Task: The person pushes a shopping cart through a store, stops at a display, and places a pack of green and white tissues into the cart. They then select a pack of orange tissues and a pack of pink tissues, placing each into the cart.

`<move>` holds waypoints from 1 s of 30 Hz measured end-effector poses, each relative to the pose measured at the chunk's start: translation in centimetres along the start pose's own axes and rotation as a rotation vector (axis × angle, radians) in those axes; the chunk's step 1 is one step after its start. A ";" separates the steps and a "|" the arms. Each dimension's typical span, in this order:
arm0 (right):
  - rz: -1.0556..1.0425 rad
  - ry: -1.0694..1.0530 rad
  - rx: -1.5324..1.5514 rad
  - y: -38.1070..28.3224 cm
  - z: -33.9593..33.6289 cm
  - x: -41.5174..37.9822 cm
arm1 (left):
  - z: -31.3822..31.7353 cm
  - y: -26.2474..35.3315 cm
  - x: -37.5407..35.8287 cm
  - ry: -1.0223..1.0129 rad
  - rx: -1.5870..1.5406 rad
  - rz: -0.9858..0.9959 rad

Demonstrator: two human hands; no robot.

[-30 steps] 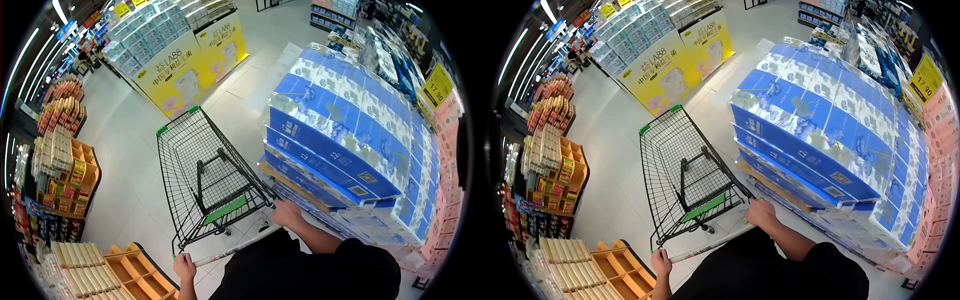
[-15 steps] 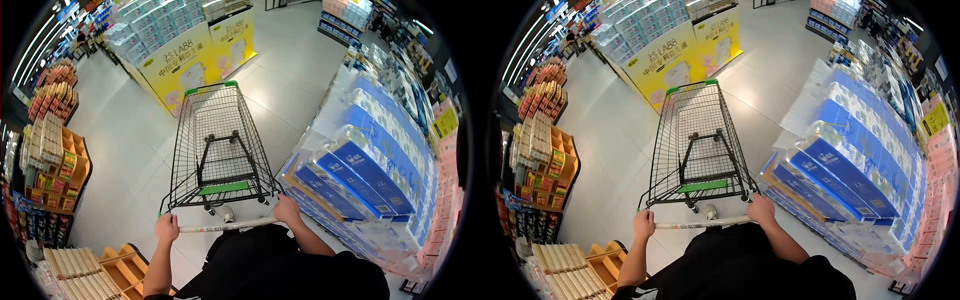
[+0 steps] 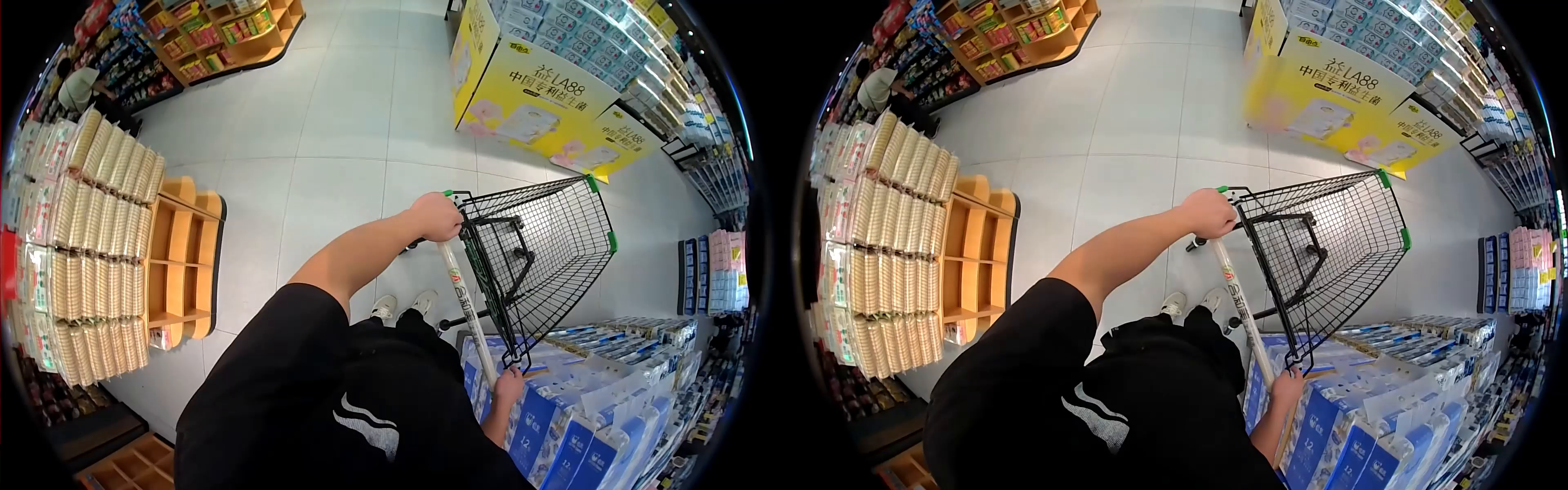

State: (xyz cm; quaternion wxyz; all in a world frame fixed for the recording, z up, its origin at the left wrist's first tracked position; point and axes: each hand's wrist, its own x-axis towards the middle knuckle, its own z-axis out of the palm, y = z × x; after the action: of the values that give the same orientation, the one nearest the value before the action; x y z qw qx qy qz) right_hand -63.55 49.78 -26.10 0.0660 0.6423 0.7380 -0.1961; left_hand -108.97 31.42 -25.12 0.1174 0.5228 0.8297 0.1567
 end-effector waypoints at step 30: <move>0.545 0.219 0.391 -10.7 -11.5 23.4 | 2.5 7.8 46.9 -0.033 0.167 0.481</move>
State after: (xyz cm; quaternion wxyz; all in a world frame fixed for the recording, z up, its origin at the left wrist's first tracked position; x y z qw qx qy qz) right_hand -76.05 74.66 -21.56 -0.0878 0.8333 0.4906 -0.2392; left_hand -121.53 77.33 -25.86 0.0467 0.7155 0.6894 0.1025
